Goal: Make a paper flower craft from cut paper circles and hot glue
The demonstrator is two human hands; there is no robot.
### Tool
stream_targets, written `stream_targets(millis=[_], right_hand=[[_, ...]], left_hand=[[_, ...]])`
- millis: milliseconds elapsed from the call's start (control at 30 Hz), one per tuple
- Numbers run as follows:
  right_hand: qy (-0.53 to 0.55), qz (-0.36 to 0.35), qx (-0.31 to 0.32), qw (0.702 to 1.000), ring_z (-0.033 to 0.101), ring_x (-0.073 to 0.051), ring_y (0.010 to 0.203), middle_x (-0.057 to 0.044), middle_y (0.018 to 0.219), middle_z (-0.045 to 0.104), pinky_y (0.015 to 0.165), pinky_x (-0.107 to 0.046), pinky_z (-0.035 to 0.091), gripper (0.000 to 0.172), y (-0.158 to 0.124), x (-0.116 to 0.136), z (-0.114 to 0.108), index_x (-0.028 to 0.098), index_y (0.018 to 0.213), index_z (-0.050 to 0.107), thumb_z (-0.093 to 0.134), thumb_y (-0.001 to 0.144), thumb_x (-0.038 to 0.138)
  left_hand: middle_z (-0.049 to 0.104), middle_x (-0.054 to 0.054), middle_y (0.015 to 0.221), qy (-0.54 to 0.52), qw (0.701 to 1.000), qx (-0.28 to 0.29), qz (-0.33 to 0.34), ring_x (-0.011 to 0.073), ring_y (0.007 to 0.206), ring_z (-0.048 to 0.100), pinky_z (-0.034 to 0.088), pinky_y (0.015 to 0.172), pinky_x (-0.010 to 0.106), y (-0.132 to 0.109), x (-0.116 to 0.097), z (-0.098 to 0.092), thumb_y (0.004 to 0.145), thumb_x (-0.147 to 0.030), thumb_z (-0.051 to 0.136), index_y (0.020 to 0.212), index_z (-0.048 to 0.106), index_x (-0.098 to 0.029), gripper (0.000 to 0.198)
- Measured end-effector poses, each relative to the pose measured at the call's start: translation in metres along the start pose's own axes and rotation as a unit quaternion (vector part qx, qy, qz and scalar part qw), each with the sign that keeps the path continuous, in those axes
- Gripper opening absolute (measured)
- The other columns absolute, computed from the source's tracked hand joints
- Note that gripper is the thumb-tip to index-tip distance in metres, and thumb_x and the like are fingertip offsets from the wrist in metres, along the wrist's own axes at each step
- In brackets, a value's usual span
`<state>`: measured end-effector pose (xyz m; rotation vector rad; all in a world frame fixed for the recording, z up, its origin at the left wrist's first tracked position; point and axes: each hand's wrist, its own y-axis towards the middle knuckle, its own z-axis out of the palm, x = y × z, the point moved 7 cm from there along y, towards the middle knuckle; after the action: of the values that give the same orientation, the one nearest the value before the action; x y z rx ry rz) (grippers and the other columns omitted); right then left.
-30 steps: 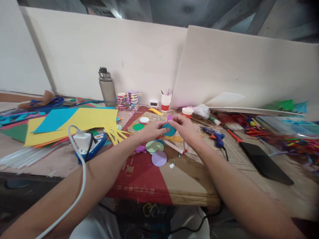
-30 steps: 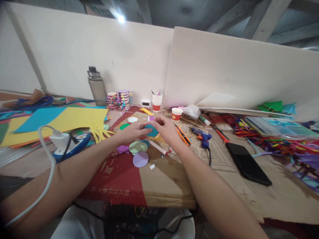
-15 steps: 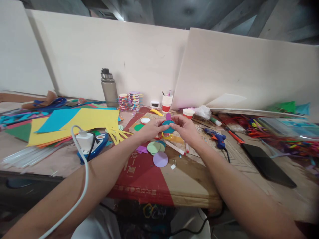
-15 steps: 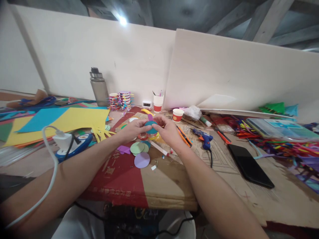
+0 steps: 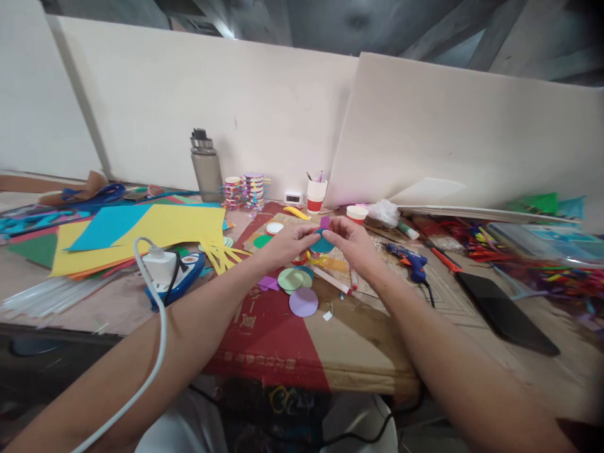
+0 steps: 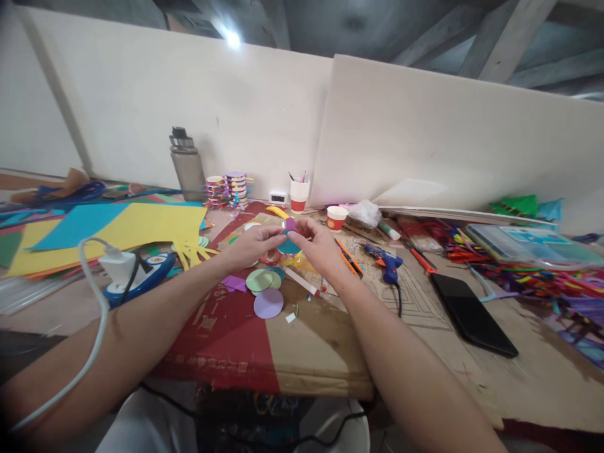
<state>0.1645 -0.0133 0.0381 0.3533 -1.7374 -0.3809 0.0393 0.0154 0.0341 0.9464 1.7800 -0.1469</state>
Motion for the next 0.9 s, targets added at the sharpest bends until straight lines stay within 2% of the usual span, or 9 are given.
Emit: stream_targets(millis=[167, 300, 467, 600, 767, 900], right_hand=[[-0.03, -0.011, -0.03, 0.999, 0.058, -0.017, 0.077, -0.002, 0.084, 0.067, 0.073, -0.032, 0.048, 0.025, -0.002, 0.001, -0.004, 0.021, 0.088, 0.066, 0.068, 0.076, 0.044], [-0.025, -0.003, -0.037, 0.999, 0.059, -0.017, 0.078, -0.002, 0.086, 0.068, 0.075, -0.033, 0.048, 0.026, -0.001, 0.0, -0.006, 0.021, 0.088, 0.066, 0.067, 0.076, 0.044], [-0.024, 0.004, -0.042, 0.999, 0.062, -0.018, 0.083, -0.003, 0.091, 0.07, 0.079, -0.034, 0.05, 0.027, 0.002, -0.003, -0.008, 0.02, 0.092, 0.066, 0.067, 0.075, 0.041], [-0.023, 0.002, -0.049, 0.999, 0.062, -0.018, 0.084, -0.004, 0.092, 0.071, 0.08, -0.035, 0.05, 0.028, 0.003, -0.004, -0.01, 0.02, 0.096, 0.066, 0.066, 0.076, 0.04], [-0.046, -0.037, -0.016, 0.998, 0.06, -0.017, 0.082, -0.004, 0.101, 0.07, 0.078, -0.034, 0.05, 0.032, 0.003, 0.002, -0.007, 0.023, 0.103, 0.067, 0.068, 0.076, 0.039], [-0.057, -0.063, -0.011, 0.996, 0.059, -0.017, 0.084, -0.004, 0.107, 0.067, 0.075, -0.033, 0.05, 0.03, 0.003, 0.005, -0.009, 0.025, 0.1, 0.068, 0.071, 0.074, 0.038]], left_hand=[[0.058, -0.001, 0.069, 0.006, 0.999, 0.005, -0.035, 0.0105, 0.062, 0.054, 0.042, 0.056, 0.02, -0.003, -0.002, 0.005, 0.085, -0.043, 0.056, 0.079, 0.063, -0.016, 0.029], [0.064, 0.002, 0.08, -0.094, 0.992, 0.015, -0.081, 0.0106, 0.059, 0.059, 0.045, 0.053, 0.02, -0.005, 0.003, 0.008, 0.083, -0.041, 0.06, 0.086, 0.063, -0.015, 0.026], [0.067, 0.005, 0.081, -0.255, 0.962, -0.001, -0.101, 0.0151, 0.064, 0.064, 0.051, 0.056, 0.025, -0.003, 0.013, 0.007, 0.081, -0.041, 0.066, 0.095, 0.062, -0.013, 0.032], [0.066, 0.007, 0.08, -0.352, 0.93, 0.013, -0.105, 0.0167, 0.066, 0.066, 0.047, 0.05, 0.023, -0.002, 0.013, 0.013, 0.086, -0.046, 0.06, 0.094, 0.059, -0.014, 0.033], [0.066, 0.008, 0.096, -0.411, 0.901, 0.048, -0.129, 0.0143, 0.07, 0.065, 0.038, 0.047, 0.018, -0.005, 0.009, 0.018, 0.087, -0.043, 0.062, 0.104, 0.059, -0.016, 0.032], [0.065, 0.005, 0.09, -0.436, 0.885, 0.065, -0.147, 0.0118, 0.065, 0.06, 0.038, 0.048, 0.02, -0.007, 0.01, 0.02, 0.087, -0.043, 0.063, 0.108, 0.059, -0.019, 0.033]])
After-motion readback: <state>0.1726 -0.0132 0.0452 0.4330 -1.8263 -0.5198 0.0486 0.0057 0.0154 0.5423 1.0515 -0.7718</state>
